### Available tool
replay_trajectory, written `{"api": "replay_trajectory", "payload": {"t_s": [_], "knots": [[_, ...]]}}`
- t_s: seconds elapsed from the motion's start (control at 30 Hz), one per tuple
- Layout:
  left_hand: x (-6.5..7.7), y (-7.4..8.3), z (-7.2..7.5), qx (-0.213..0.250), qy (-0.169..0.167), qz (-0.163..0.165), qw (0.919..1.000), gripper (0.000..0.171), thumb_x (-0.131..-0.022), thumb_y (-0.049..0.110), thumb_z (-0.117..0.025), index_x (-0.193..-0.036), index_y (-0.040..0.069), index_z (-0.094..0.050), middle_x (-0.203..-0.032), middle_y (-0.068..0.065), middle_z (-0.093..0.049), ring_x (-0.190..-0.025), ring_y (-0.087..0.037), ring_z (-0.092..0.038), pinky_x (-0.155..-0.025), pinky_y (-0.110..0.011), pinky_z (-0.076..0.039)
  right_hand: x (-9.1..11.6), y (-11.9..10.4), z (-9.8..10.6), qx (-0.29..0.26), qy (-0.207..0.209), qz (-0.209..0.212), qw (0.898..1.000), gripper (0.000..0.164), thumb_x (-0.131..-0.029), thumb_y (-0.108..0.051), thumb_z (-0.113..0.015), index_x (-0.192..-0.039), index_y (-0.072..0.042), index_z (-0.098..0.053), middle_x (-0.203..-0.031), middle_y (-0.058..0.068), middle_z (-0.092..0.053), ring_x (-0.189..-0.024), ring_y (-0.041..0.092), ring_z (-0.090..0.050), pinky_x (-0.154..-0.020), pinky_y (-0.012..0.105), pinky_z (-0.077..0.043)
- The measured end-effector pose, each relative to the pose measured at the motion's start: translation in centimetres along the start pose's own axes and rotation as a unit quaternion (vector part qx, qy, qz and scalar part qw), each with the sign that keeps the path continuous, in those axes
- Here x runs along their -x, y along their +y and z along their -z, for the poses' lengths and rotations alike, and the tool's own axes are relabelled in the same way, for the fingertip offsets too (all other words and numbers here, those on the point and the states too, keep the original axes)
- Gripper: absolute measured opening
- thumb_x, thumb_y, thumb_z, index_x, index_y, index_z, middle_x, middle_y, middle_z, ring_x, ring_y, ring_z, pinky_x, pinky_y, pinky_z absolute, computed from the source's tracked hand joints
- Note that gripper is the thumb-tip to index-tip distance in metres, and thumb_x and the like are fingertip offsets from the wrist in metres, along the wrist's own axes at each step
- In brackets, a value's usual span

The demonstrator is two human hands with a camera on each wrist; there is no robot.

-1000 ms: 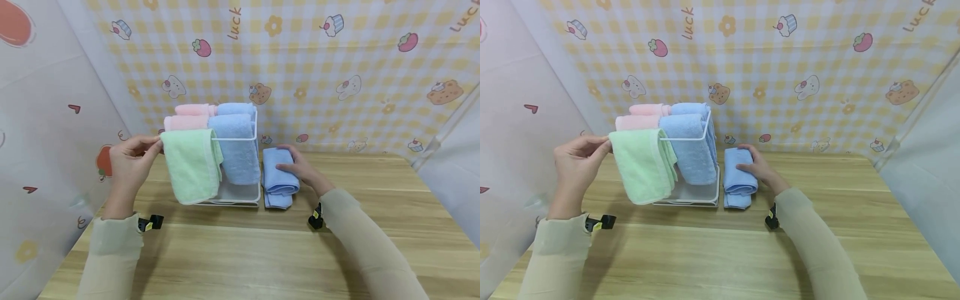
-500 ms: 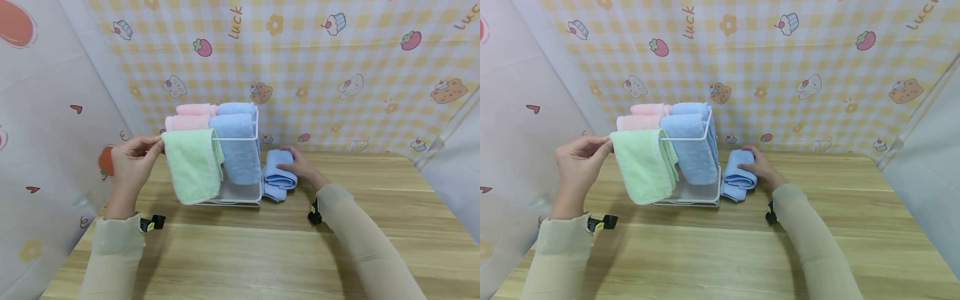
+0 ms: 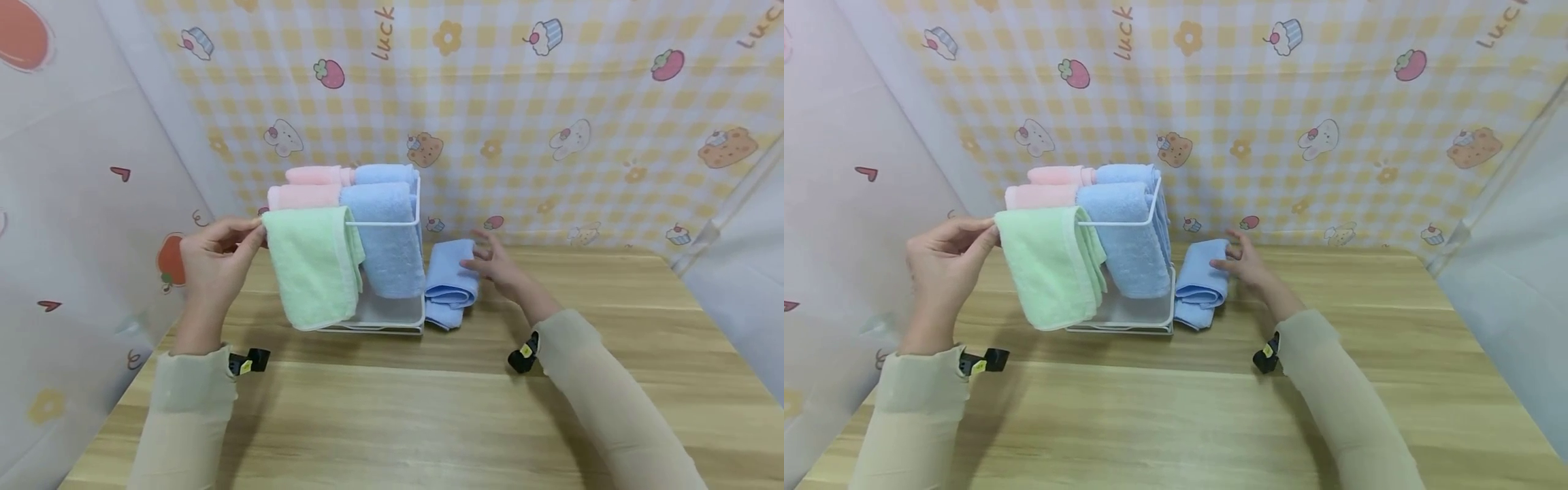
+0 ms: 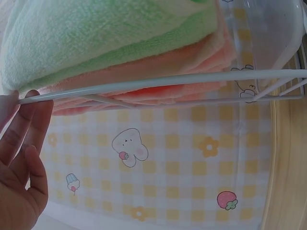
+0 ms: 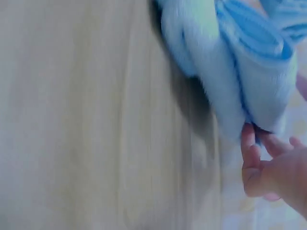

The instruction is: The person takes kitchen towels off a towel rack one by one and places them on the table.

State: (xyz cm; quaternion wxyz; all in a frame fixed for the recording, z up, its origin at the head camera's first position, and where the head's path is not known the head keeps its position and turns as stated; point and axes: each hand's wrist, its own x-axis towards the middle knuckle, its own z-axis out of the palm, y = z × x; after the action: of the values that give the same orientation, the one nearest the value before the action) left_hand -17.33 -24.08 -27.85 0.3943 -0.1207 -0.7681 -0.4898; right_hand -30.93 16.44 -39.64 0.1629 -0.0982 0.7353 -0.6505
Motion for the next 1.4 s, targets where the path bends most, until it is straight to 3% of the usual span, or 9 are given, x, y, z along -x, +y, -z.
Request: {"api": "replay_trajectory", "payload": {"t_s": [0.13,0.23,0.37,0.6,0.8,0.9,1.03,1.27,1.4], "knots": [[0.0,0.0,0.1,0.000,0.003,0.001,1.0000,0.010,-0.087,-0.004,-0.071,-0.093,-0.011,-0.074,-0.082,0.026,-0.070,-0.066,0.005,-0.067,-0.060,-0.009,-0.051,1.1,-0.2,-0.5,0.073,-0.024,0.008,0.997,0.090,-0.092,-0.002,-0.066,-0.160,-0.016,-0.008,-0.159,0.030,-0.023,-0.141,0.048,-0.036,-0.113,0.057,-0.036],[0.0,0.1,0.1,-0.001,0.003,0.000,1.0000,0.010,-0.087,-0.004,-0.071,-0.094,-0.011,-0.074,-0.082,0.026,-0.070,-0.066,0.006,-0.067,-0.060,-0.009,-0.051,1.7,-0.1,-0.8,0.181,-0.035,0.018,0.983,0.082,-0.091,-0.008,-0.070,-0.157,-0.014,-0.023,-0.154,0.030,-0.033,-0.130,0.049,-0.048,-0.104,0.051,-0.047],[0.1,0.0,0.0,0.003,0.002,-0.002,1.0000,0.010,-0.087,-0.005,-0.071,-0.094,-0.011,-0.074,-0.082,0.025,-0.071,-0.066,0.005,-0.067,-0.060,-0.009,-0.050,2.3,0.0,-1.0,0.249,-0.049,0.008,0.967,0.067,-0.091,-0.018,-0.072,-0.150,-0.012,-0.040,-0.153,0.026,-0.035,-0.134,0.047,-0.044,-0.109,0.054,-0.041],[0.1,0.1,0.2,0.004,0.006,-0.001,1.0000,0.010,-0.087,-0.005,-0.072,-0.094,-0.011,-0.074,-0.082,0.026,-0.071,-0.066,0.003,-0.068,-0.059,-0.009,-0.050,2.5,0.4,-1.6,0.301,-0.083,-0.023,0.950,0.067,-0.090,-0.026,-0.073,-0.149,-0.016,-0.043,-0.161,0.025,-0.023,-0.148,0.048,-0.021,-0.119,0.063,-0.019],[0.2,0.1,0.1,0.004,0.004,0.002,1.0000,0.010,-0.087,-0.004,-0.072,-0.094,-0.011,-0.074,-0.082,0.026,-0.070,-0.066,0.003,-0.067,-0.058,-0.010,-0.049,2.2,1.1,-1.1,0.335,-0.069,0.013,0.940,0.067,-0.089,-0.021,-0.075,-0.148,-0.013,-0.046,-0.157,0.027,-0.031,-0.146,0.049,-0.026,-0.119,0.063,-0.018],[0.2,0.1,0.0,0.008,0.004,-0.004,1.0000,0.009,-0.087,-0.005,-0.071,-0.093,-0.011,-0.074,-0.082,0.026,-0.071,-0.066,0.003,-0.068,-0.058,-0.010,-0.049,2.0,1.1,-0.5,0.368,-0.055,0.033,0.928,0.065,-0.088,-0.024,-0.075,-0.146,-0.014,-0.048,-0.155,0.027,-0.035,-0.144,0.050,-0.028,-0.118,0.066,-0.016],[0.2,0.0,0.0,0.009,0.003,-0.006,0.9999,0.009,-0.087,-0.004,-0.072,-0.093,-0.011,-0.074,-0.083,0.025,-0.071,-0.066,0.002,-0.068,-0.059,-0.010,-0.049,1.6,0.9,0.6,0.395,-0.054,0.026,0.917,0.063,-0.088,-0.028,-0.075,-0.145,-0.020,-0.049,-0.156,0.025,-0.035,-0.141,0.054,-0.026,-0.114,0.071,-0.016],[0.2,-0.1,-0.1,0.007,0.004,-0.007,0.9999,0.008,-0.086,-0.005,-0.072,-0.093,-0.010,-0.074,-0.082,0.027,-0.070,-0.066,0.002,-0.068,-0.058,-0.010,-0.049,1.2,0.8,2.4,0.392,-0.085,0.040,0.915,0.062,-0.090,-0.027,-0.073,-0.146,-0.018,-0.048,-0.160,0.021,-0.029,-0.147,0.052,-0.014,-0.114,0.074,-0.004],[0.1,-0.1,-0.1,0.006,0.006,-0.009,0.9999,0.009,-0.087,-0.004,-0.072,-0.093,-0.010,-0.075,-0.082,0.026,-0.070,-0.066,0.004,-0.067,-0.059,-0.010,-0.049,1.6,0.8,2.6,0.394,-0.076,0.080,0.913,0.064,-0.090,-0.028,-0.073,-0.147,-0.012,-0.047,-0.157,0.024,-0.034,-0.145,0.050,-0.022,-0.115,0.070,-0.005]]}}
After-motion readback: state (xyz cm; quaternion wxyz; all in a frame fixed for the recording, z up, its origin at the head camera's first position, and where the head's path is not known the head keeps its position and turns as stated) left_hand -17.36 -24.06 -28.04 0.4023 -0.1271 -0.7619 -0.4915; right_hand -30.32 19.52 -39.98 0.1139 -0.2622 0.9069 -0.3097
